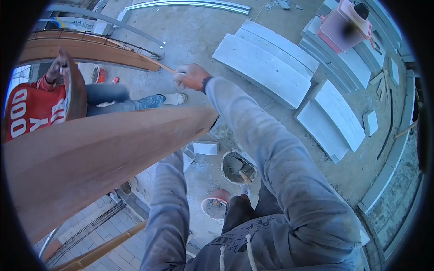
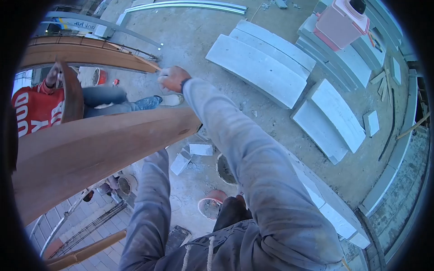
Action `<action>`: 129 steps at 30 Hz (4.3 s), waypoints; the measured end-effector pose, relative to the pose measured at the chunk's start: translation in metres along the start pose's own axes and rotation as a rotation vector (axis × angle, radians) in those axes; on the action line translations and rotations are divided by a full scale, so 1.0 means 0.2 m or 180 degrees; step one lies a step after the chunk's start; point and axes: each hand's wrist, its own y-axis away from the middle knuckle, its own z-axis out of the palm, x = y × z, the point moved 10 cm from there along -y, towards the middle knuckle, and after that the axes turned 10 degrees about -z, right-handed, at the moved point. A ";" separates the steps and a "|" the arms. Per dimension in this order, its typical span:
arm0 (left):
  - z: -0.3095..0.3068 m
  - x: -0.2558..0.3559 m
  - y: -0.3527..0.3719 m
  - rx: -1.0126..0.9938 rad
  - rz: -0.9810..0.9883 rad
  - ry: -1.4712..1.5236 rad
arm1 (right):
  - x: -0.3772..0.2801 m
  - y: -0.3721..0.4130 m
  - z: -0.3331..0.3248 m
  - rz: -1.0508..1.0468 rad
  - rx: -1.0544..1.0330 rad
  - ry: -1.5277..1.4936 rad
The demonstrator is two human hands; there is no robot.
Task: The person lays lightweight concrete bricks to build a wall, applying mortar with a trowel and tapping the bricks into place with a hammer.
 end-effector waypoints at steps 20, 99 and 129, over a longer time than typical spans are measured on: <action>0.26 -0.23 0.46 -0.0292 -0.0018 0.0284 | 0.33 0.60 -0.39 -0.0039 0.0234 0.2535; -0.49 1.06 0.73 0.1345 0.2264 -0.0553 | -1.21 1.07 0.04 0.0315 0.0217 0.2528; -0.08 1.15 0.38 0.0136 0.2433 0.0607 | -0.86 0.51 -0.04 -0.0357 -0.0702 0.2596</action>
